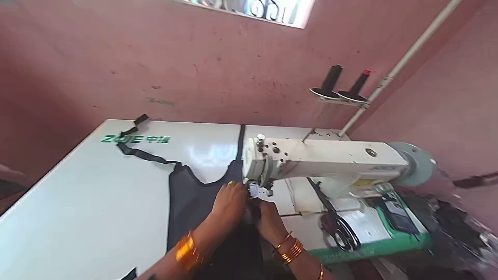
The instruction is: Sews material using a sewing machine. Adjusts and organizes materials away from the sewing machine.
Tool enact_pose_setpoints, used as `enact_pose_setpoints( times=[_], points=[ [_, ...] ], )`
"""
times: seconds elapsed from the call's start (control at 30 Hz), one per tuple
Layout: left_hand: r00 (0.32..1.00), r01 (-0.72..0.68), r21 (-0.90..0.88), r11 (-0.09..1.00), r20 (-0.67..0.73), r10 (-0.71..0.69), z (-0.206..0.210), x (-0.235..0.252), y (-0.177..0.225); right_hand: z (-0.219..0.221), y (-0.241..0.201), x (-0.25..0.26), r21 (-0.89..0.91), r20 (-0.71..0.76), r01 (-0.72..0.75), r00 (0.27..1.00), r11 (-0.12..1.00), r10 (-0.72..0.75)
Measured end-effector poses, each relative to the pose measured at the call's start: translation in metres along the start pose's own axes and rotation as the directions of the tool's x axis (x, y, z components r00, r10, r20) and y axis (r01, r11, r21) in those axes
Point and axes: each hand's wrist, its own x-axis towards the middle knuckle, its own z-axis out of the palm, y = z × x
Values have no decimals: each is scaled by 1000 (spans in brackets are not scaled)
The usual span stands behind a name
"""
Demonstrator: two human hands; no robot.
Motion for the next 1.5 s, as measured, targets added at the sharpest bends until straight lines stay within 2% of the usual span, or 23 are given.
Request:
enact_pose_setpoints(
  times=[0.07,0.1,0.17,0.23,0.27,0.3,0.37,0.47,0.57,0.63,0.73,0.8,0.93,1.1,1.17,1.23,1.27,1.3,1.33,1.37,1.4,1.43,1.5],
  points=[
    [996,43,-10,999,79,-42,11,-51,43,-8,20,-33,-30,-167,119,978,992,-122],
    [998,17,-13,1000,58,-17,21,-72,54,-16,31,-50,-152,-283,127,945,980,-166],
    [1000,-12,-19,1000,-25,11,39,-95,59,-42,53,-82,-404,-427,-116,901,907,-75],
    [960,-67,-70,995,-276,46,61,-96,46,-68,81,-96,-488,-478,-373,871,790,115],
    [931,-77,-94,993,-362,38,70,-92,40,-75,96,-97,-503,-500,-427,853,752,150],
    [901,-80,-110,991,-433,25,79,-88,34,-77,111,-97,-510,-532,-410,841,756,97],
    [808,-101,-149,984,-590,-6,100,-77,21,-75,127,-93,-507,-616,-264,777,821,-131],
    [680,-173,-298,939,-725,-105,112,-70,6,-63,103,-69,-517,-644,13,652,856,-399],
    [677,-239,-411,880,-720,-153,110,-74,-2,-30,68,-45,-463,-593,310,588,830,-550],
    [712,-225,-427,876,-686,-152,105,-75,-4,-10,50,-29,-446,-498,472,575,760,-649],
    [778,-180,-414,892,-615,-129,100,-74,-2,19,43,-3,-390,-183,602,691,697,-699],
    [789,-180,-399,899,-604,-110,98,-71,-2,22,44,12,-327,-47,635,729,700,-683],
    [757,-225,-416,881,-644,-110,105,-73,-2,16,52,2,-145,-148,670,713,728,-686],
    [692,-278,-442,853,-708,-141,109,-72,-6,31,73,-100,-155,-216,747,613,646,-760],
    [691,-289,-430,855,-712,-125,111,-73,-6,27,65,-142,129,-121,716,698,686,-706],
    [671,-319,-421,849,-733,-111,111,-72,-9,1,44,-163,476,70,504,795,721,-602],
    [657,-341,-422,840,-746,-109,112,-73,-11,-16,39,-165,556,104,428,815,713,-570],
    [642,-365,-424,829,-759,-106,113,-74,-13,-32,37,-163,538,62,442,828,718,-557],
    [622,-388,-427,817,-775,-109,115,-76,-15,-47,37,-155,371,-45,528,832,764,-553],
    [599,-405,-429,807,-792,-120,117,-78,-16,-58,37,-145,29,-172,557,821,830,-544],
    [576,-418,-433,799,-806,-136,119,-78,-18,-61,34,-131,-288,-259,436,822,852,-508],
    [557,-424,-442,790,-816,-158,120,-79,-19,-58,25,-117,-415,-275,278,869,866,-411],
    [551,-417,-490,765,-806,-216,122,-80,-18,-33,7,-86,-350,-191,77,970,934,-151]
  ],
)
